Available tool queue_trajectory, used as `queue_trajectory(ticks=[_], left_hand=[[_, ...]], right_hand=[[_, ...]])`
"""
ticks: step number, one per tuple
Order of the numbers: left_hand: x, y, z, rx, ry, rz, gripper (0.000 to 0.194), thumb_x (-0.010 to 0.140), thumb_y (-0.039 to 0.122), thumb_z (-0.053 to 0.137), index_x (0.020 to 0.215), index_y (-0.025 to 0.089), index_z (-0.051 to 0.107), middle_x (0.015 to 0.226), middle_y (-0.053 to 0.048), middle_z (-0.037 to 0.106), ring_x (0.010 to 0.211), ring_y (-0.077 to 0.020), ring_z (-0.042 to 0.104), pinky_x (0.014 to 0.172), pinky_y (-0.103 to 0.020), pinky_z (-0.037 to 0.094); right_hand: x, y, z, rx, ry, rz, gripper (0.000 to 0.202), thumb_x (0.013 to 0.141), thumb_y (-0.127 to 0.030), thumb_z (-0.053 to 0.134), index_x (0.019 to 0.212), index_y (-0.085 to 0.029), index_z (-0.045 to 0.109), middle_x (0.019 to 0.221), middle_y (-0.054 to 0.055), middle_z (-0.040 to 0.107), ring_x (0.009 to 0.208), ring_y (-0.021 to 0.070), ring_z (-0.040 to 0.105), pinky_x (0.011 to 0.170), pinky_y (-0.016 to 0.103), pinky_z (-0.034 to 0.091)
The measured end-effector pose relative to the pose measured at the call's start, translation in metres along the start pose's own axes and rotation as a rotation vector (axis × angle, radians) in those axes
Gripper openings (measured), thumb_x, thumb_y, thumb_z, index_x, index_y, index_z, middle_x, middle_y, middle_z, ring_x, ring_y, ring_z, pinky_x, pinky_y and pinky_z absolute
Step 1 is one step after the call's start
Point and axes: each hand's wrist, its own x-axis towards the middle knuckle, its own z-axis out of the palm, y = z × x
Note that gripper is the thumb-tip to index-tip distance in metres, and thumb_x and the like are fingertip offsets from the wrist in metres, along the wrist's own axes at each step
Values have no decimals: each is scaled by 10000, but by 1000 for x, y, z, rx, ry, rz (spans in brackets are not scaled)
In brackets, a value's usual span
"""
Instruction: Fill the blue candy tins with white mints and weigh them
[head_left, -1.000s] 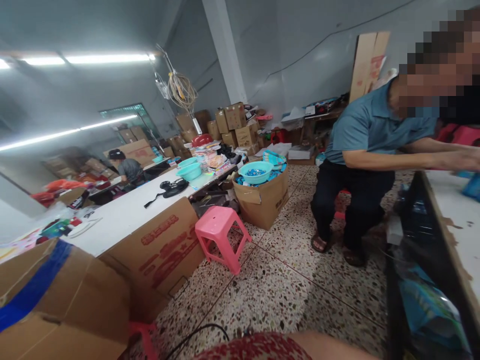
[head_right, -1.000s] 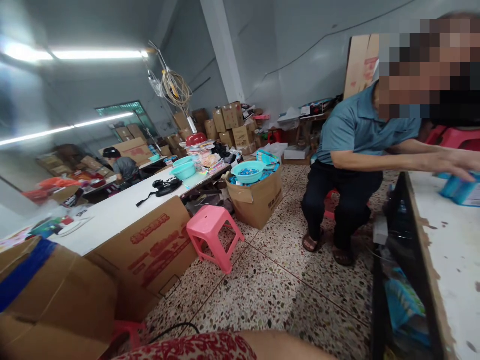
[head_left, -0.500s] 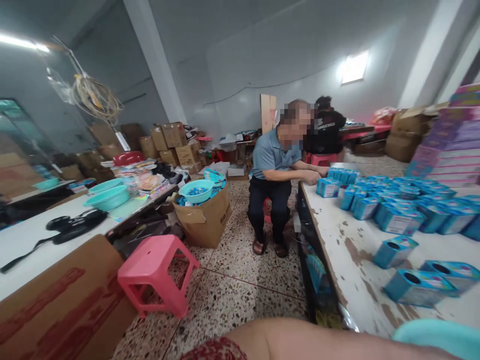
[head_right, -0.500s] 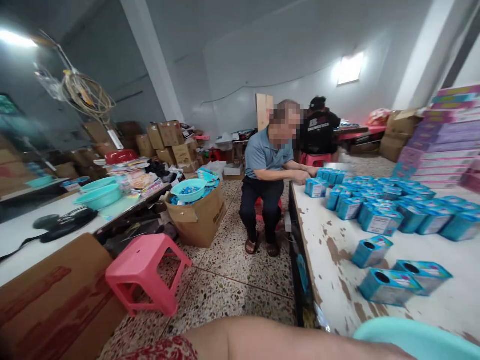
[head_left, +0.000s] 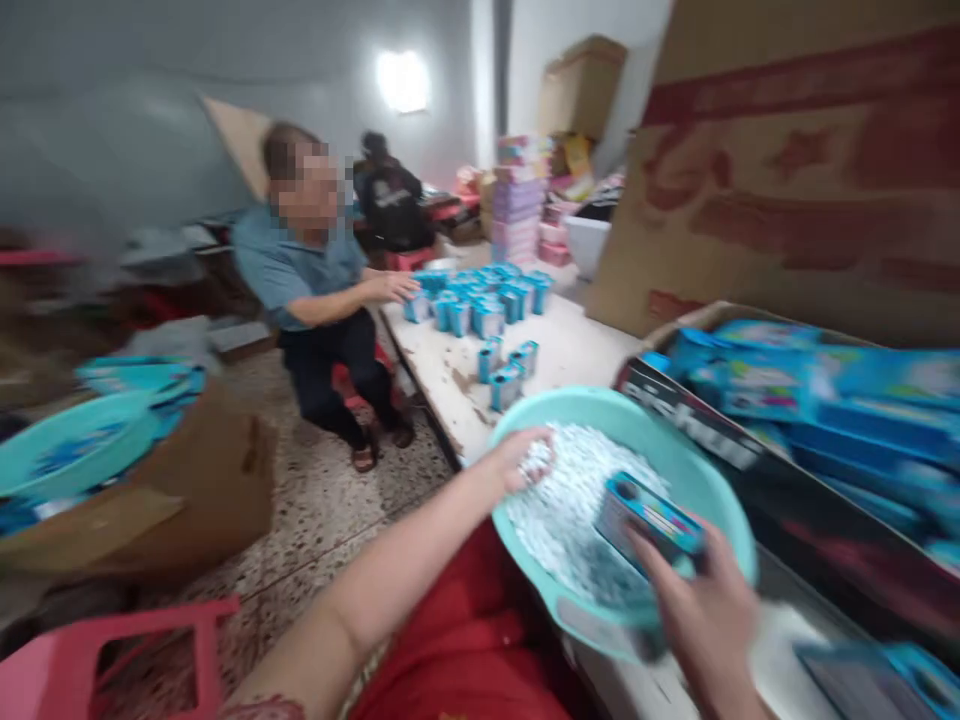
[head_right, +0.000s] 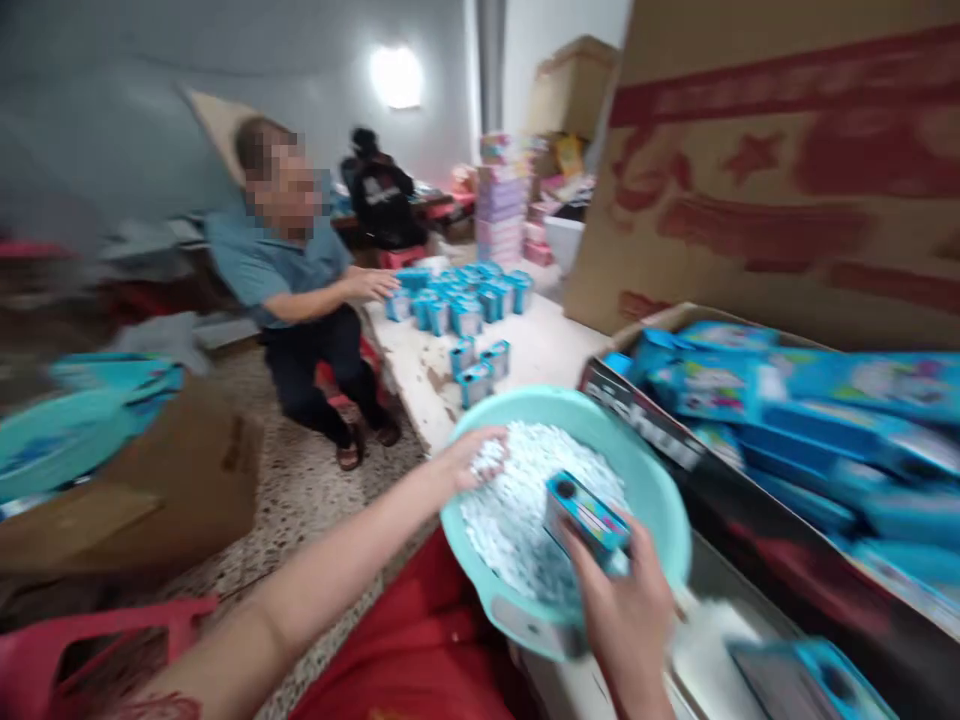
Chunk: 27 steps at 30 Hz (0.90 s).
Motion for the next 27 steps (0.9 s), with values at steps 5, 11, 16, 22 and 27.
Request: queue_trajectory(ticks=[5,11,16,22,27], left_hand=[[-10,7,26,-130,-170,129,239,736,286,604,628,179,420,438,54,447,303,-54,380,285,-125,183],[-26,-8,71,-120,-103,499,314,627,353,720,630,164,469,491,42,500,423,-91,517,373,-159,353],[-25,-20,79,-16,-71,652,332,651,403,713,625,161,487,489,44,503,435,-98,528,461,-206,434],[-28,-13,75,89,-113,686,305,682,399,700,644,161,512,554,33,536,457,-82,508,430,-193,403],[-26,-16,73,83,-73,664,319,658,393,722,636,163,502,509,48,501,418,-68,466,393,-179,345]], right_hand=[[1,-3,-11,-37,-62,-21,347,736,-459,666,966,-205,606,866,28,666,776,203,618,712,309,483],[2,-3,-3,-29,-78,-129,286,740,-407,701,942,-223,616,883,27,666,825,209,619,745,329,471],[2,-5,-3,-53,-118,-150,285,748,-367,705,981,-233,607,937,32,666,883,222,615,782,348,461],[2,-17,-1,-150,-224,-200,237,739,-299,702,946,-229,612,893,24,672,857,229,621,761,341,439],[3,-19,-3,-128,-152,-145,256,742,-339,694,951,-220,606,915,41,665,860,226,618,749,325,448]])
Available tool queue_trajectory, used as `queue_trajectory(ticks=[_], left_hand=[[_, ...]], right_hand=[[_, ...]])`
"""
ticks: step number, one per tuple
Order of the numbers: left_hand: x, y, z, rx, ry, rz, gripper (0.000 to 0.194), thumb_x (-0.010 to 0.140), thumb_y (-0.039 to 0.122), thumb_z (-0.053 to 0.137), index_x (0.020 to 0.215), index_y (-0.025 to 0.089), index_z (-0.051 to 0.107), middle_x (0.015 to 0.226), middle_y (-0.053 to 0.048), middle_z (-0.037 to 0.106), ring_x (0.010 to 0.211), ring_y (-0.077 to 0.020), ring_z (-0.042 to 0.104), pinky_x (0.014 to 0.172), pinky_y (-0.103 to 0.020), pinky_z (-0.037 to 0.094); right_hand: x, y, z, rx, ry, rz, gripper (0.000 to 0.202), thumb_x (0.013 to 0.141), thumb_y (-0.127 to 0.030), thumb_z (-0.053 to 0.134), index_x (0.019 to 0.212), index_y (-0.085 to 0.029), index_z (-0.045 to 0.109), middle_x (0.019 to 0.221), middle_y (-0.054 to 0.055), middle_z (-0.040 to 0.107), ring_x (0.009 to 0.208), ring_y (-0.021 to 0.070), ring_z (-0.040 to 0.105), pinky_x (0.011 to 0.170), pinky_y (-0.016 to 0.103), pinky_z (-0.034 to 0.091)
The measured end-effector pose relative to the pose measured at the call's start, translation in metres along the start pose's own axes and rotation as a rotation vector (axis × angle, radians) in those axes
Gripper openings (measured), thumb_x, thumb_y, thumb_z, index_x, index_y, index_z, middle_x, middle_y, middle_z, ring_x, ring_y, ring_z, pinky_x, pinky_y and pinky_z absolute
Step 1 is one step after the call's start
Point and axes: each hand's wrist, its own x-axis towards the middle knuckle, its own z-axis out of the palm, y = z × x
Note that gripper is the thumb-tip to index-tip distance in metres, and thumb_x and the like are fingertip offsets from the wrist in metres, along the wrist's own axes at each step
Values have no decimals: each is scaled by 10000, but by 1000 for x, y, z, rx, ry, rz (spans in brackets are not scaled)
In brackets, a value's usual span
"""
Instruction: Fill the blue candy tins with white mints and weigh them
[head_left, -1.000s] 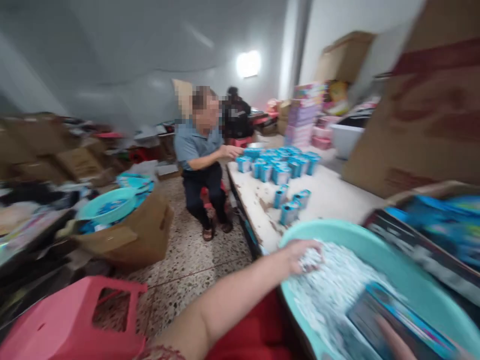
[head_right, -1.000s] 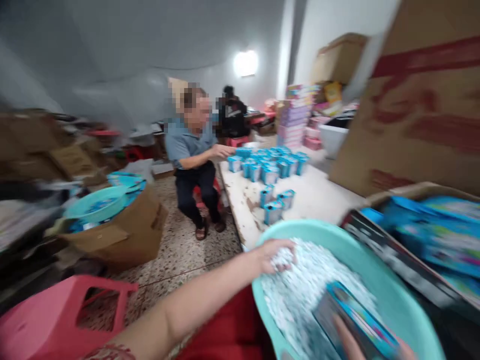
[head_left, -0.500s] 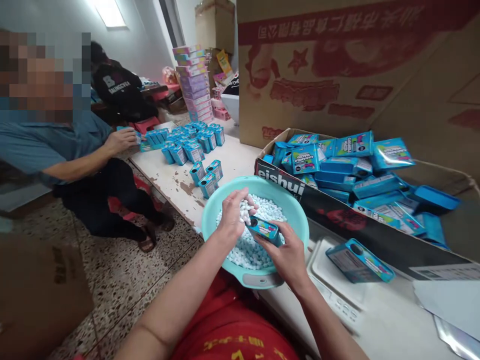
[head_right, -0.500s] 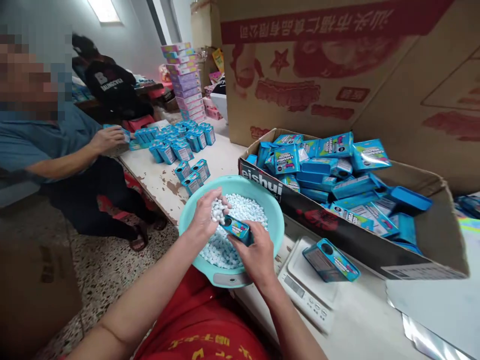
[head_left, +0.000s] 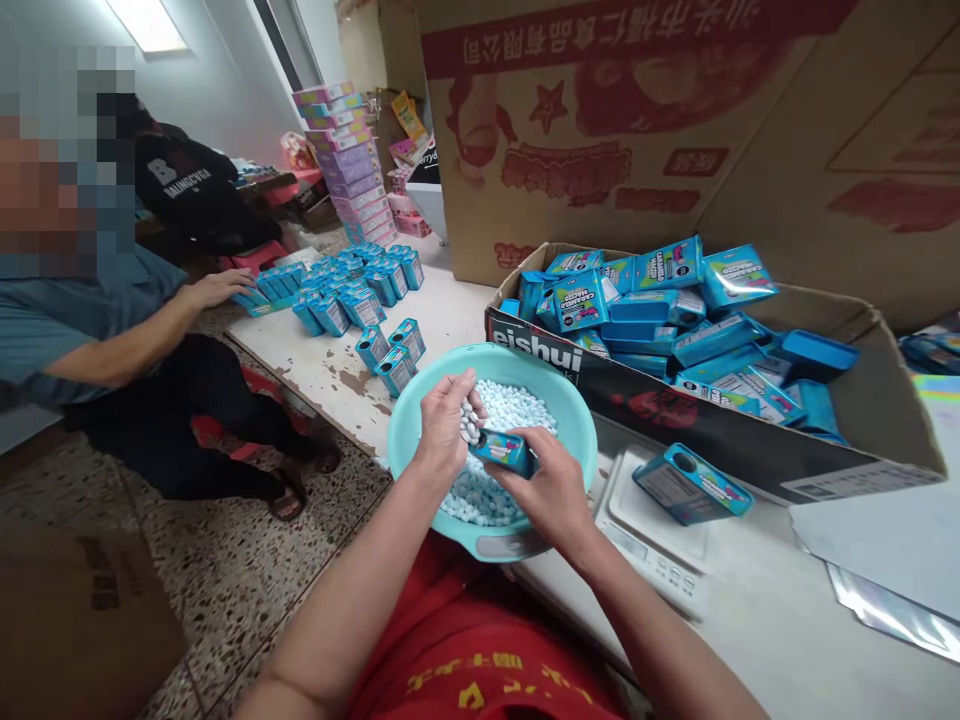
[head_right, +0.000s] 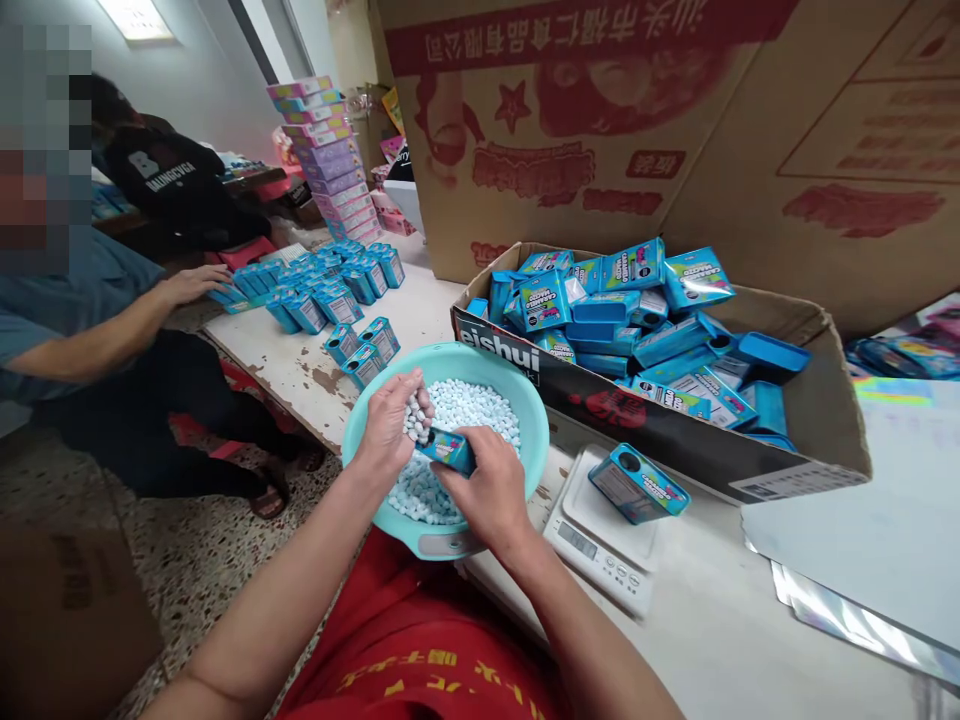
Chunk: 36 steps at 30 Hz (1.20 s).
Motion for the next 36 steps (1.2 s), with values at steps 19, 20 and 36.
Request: queue_trajectory(ticks=[19,20,36], left_hand=[[-8,-3,9,69,-63,18,301,641,357,751,729,149,552,608,25,551,485,-58,495,421,-153,363],[-8,-3,10,77,-57,27,303,633,351,760,722,147,553,607,29,542,479,-49,479,410,-146,344],[-11,4,21,79,-40,44,330,637,384,767,704,164,531,515,60,477,404,-34,398,358,-138,260]], right_hand=[[4,-7,-15,6,-57,34,216,721,-257,708,913,-220,615,878,24,654,825,204,605,720,304,444],[4,-7,-16,2,-52,36,225,718,-251,711,918,-216,615,885,26,655,833,206,605,727,306,445],[3,-13,-16,-17,23,-1,231,725,-236,693,943,-235,614,910,35,670,868,223,620,758,334,466]])
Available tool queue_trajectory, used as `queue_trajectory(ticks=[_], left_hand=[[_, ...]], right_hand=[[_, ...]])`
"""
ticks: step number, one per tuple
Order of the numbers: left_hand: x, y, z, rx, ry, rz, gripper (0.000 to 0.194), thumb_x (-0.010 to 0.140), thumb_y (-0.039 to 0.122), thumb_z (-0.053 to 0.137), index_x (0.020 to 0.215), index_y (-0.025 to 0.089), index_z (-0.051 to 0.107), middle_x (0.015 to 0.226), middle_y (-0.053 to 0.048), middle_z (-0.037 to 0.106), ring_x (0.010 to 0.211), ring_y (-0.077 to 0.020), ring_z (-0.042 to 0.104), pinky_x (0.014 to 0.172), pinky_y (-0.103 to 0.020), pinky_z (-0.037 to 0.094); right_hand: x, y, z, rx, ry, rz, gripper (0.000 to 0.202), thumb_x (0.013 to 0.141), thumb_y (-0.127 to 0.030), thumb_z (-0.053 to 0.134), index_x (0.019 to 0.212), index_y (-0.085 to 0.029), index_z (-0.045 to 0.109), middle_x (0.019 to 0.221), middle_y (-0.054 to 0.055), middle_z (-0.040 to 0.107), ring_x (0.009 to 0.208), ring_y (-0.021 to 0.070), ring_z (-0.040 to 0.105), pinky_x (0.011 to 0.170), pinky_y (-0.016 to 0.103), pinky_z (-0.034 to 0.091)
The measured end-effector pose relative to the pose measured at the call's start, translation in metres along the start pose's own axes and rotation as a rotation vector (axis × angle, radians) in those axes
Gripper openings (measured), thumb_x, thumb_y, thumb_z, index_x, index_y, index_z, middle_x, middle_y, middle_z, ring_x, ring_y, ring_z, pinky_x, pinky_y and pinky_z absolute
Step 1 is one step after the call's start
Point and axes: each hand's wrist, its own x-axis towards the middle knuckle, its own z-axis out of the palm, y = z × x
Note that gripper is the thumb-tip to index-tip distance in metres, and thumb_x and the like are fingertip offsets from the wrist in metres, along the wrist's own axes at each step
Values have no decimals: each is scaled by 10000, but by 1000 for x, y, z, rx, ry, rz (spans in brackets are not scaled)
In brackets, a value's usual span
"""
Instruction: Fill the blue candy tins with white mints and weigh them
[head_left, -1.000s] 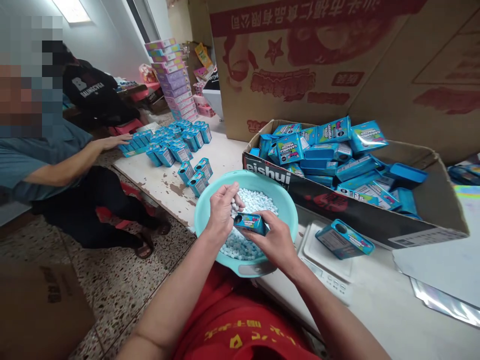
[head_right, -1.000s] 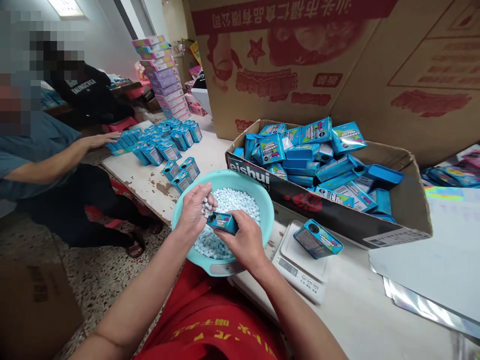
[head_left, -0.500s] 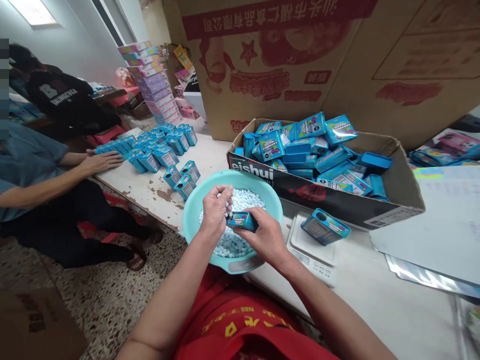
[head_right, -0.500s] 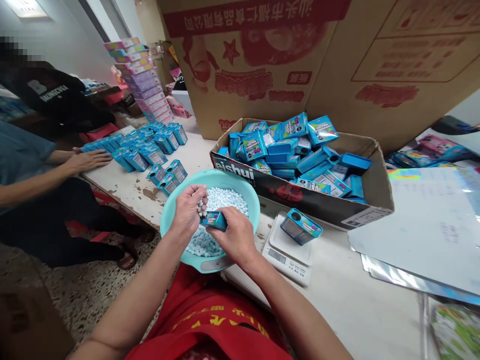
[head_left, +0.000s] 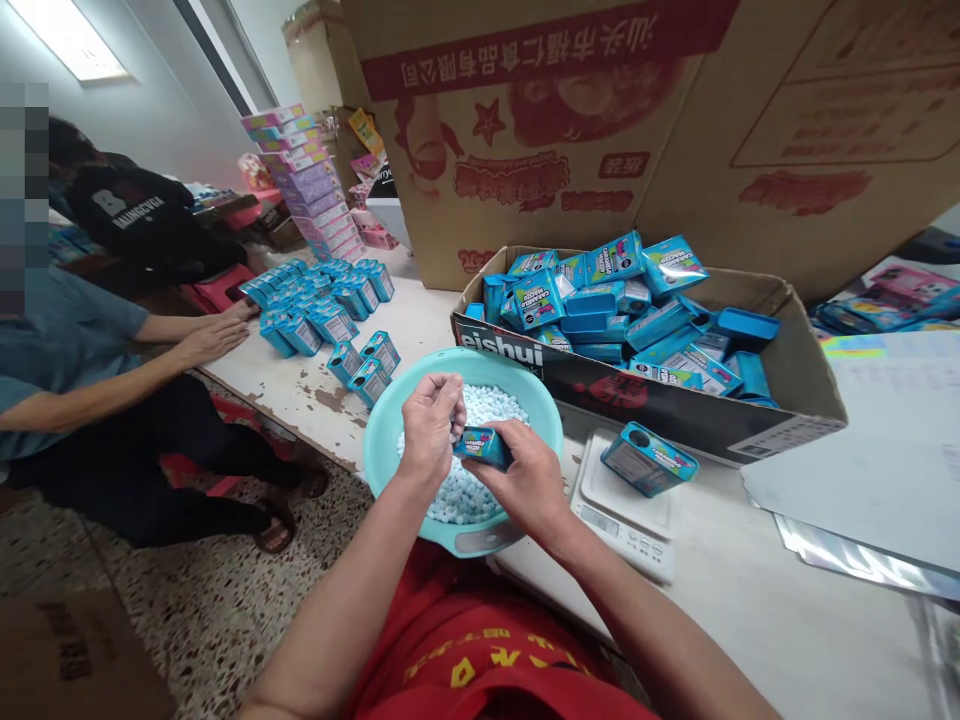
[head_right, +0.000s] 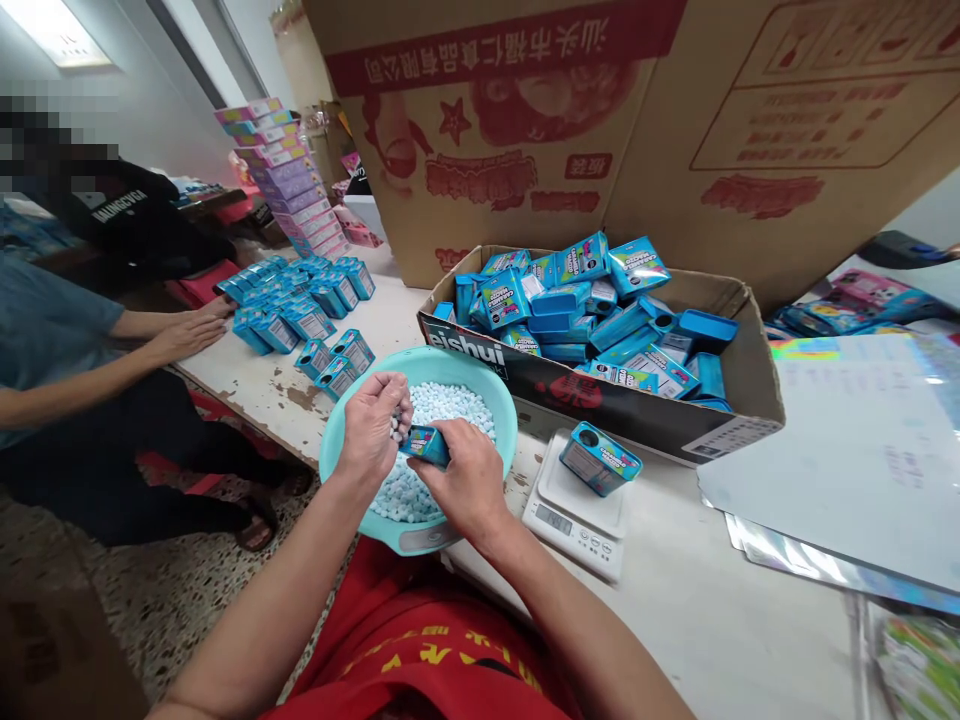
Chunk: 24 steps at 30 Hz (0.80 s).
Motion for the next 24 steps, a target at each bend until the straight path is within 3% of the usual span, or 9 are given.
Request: queue_trajectory(ticks=[8,12,15,17,20,22,24], left_hand=[[-1,5,1,-75,-28,45,334,632,362,772,691,165,509,471,86,392,381,-20,338,335,-127,207],[-2,8,4,-66,-70,-17,334,637,343,773,672,163,494,460,87,381,367,-16,332,325,-121,199],[8,17,-3,-149,-76,-65,325,648,274,775,672,167,469,462,100,351,349,-6,306,312,-106,179],[17,22,-13,-239,-20,-84,280,696,246,743,706,169,474,477,99,360,351,-8,330,309,-95,195],[27,13,-31,-263,98,-293,226,795,278,660,723,159,482,530,55,451,400,-29,436,326,-91,279],[26,-2,-41,-210,77,-512,238,837,289,613,702,149,475,533,40,460,379,-29,413,309,-95,264],[23,-14,-48,-196,-2,-628,253,859,287,586,683,147,469,504,54,419,335,-15,328,283,-94,202]], right_hand=[[1,2,0,79,-5,31,258,716,-218,717,951,-231,612,933,30,667,892,221,614,788,337,464],[2,5,5,122,-24,60,232,721,-228,707,937,-230,622,926,29,669,881,217,615,792,336,465],[1,9,1,210,2,83,242,712,-292,724,924,-221,630,920,27,675,869,211,620,786,328,471],[-2,10,-9,280,65,118,286,701,-339,736,939,-217,633,928,25,679,869,207,623,796,326,476],[-10,12,-30,372,153,205,344,681,-375,753,962,-216,634,904,17,684,827,199,631,778,325,493],[-18,15,-45,412,206,242,362,667,-375,768,963,-216,631,866,9,682,783,190,632,741,315,503],[-25,19,-56,422,265,265,373,654,-372,782,957,-217,628,843,5,674,762,187,632,711,308,510]])
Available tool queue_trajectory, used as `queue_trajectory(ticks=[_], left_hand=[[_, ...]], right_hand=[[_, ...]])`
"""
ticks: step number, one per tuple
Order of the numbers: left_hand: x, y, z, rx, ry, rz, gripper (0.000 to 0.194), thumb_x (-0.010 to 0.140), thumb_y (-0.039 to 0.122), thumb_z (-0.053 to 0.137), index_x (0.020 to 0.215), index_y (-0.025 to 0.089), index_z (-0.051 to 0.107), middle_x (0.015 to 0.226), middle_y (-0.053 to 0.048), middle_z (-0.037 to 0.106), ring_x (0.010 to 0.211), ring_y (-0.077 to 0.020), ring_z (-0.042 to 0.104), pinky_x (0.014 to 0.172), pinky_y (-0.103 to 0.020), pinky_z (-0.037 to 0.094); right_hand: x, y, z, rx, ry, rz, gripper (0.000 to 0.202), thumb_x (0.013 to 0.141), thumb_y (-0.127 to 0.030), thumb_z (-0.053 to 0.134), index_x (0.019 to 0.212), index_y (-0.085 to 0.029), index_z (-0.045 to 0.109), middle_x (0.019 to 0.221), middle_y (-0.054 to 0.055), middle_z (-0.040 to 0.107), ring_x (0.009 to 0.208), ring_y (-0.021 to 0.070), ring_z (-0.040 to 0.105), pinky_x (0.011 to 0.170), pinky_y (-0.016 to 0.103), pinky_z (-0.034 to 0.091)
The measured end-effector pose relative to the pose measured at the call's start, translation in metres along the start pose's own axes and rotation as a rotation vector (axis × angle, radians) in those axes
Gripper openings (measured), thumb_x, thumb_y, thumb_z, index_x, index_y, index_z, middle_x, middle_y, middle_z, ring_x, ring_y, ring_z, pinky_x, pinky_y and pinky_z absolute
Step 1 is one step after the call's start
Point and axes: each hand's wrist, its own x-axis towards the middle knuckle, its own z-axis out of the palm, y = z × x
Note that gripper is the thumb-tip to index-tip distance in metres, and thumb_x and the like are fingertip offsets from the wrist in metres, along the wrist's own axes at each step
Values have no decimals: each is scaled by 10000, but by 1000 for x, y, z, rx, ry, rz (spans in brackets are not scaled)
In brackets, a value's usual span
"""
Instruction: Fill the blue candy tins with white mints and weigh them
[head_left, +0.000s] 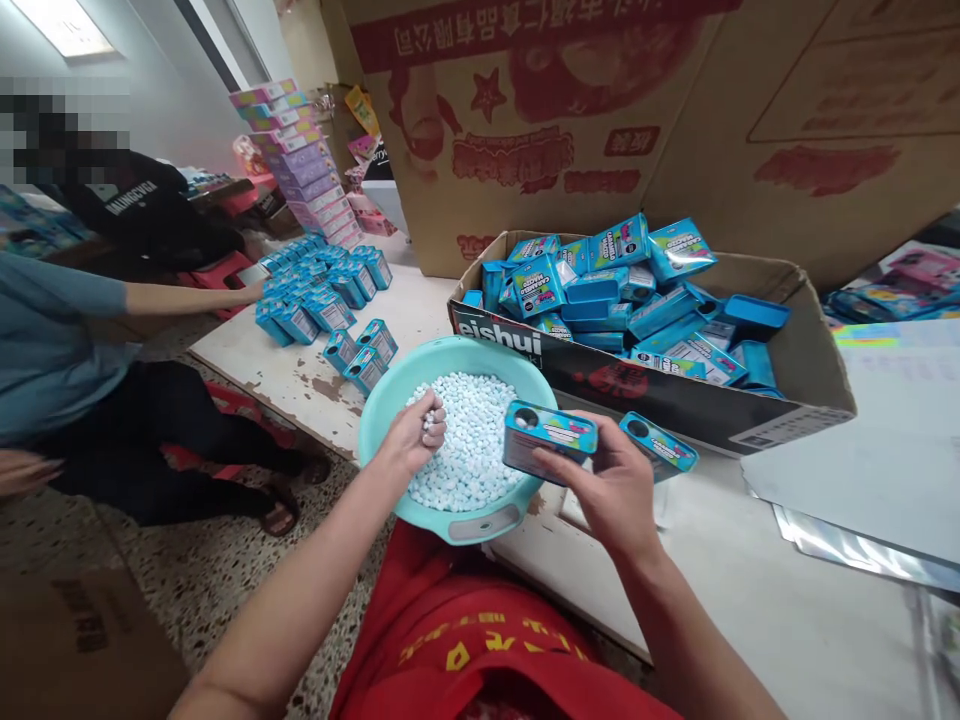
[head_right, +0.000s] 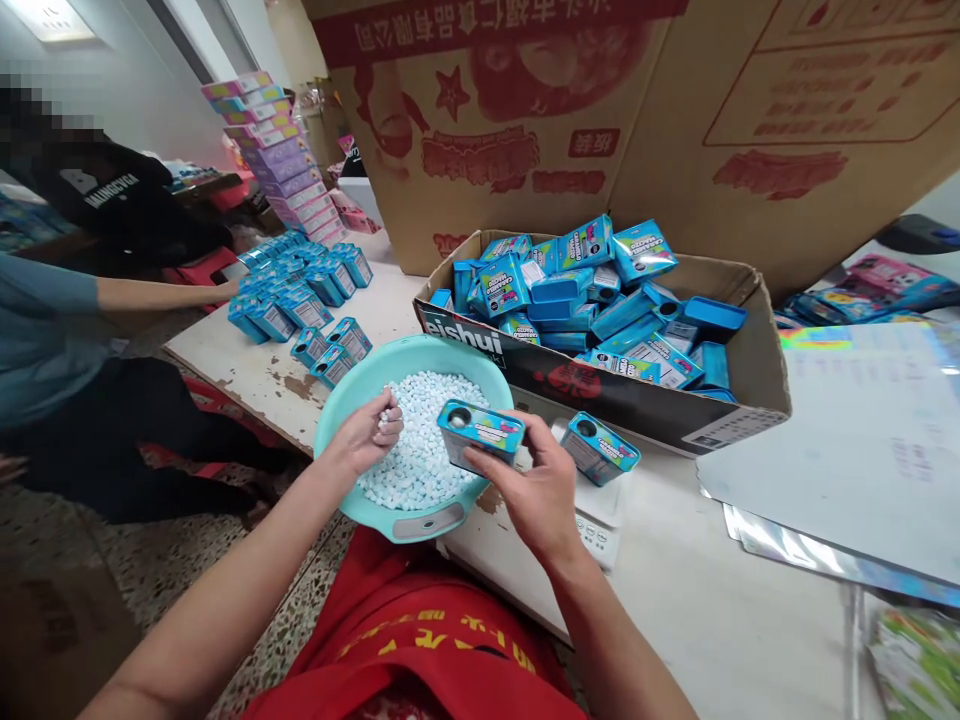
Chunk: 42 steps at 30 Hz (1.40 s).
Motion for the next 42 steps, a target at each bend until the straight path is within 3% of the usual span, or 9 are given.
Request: queue_trajectory(ticks=[3,6,12,16,29,32,35,39,42], left_hand=[[-5,-4,1,-47,-48,34,271,886,296,548,672,147,471,470,70,370,315,-13,286,272,-94,167],[-20,3,20,-82,-96,115,290,872,332,574,669,148,480,448,80,344,315,-13,285,276,-99,158],[-42,2,60,-27,-111,535,390,763,485,666,630,166,483,443,73,371,365,-34,375,348,-140,265],[-39,-9,59,108,-27,673,439,743,560,638,609,166,497,473,43,449,484,-92,538,493,-193,428],[-39,-4,48,173,-32,743,301,767,469,584,759,179,504,567,46,521,520,-108,571,582,-247,491],[-32,8,32,342,42,803,294,791,483,525,797,191,487,639,32,538,590,-126,585,596,-261,491],[-21,15,2,1024,28,756,259,809,453,491,833,198,528,771,-16,602,750,-177,603,681,-299,487],[-12,-5,-30,2000,-129,422,281,753,399,579,928,179,593,1002,-120,618,975,-299,575,835,-404,438],[-10,-28,-35,2194,-218,342,308,794,339,533,1037,153,566,1064,-158,576,999,-307,565,831,-396,426]], right_hand=[[-5,1,-9,-36,47,-5,368,656,-380,781,946,-213,627,833,10,666,759,193,630,695,314,513],[-6,-1,0,-120,-13,-74,325,689,-369,757,947,-219,630,856,15,666,778,194,625,724,319,500],[-2,-1,41,-255,-165,-205,259,740,-328,714,960,-227,624,918,26,666,851,199,614,768,316,468],[-1,4,58,-279,-214,-210,250,742,-333,704,951,-222,623,915,29,661,860,211,612,767,326,464],[3,6,66,-220,-205,-176,271,717,-330,728,949,-220,639,922,25,669,859,207,617,783,327,474],[-2,1,49,-152,-162,-138,308,699,-353,749,952,-215,640,908,20,681,833,198,630,773,317,492],[-17,-6,12,-127,-35,-100,345,677,-399,762,939,-210,643,850,18,682,739,189,634,685,300,515],[-41,-8,-56,-269,347,-27,431,603,-455,795,912,-187,658,778,23,663,638,184,606,581,292,506],[-54,8,-100,-424,680,12,499,570,-492,794,916,-158,660,781,36,639,658,194,580,625,325,494]])
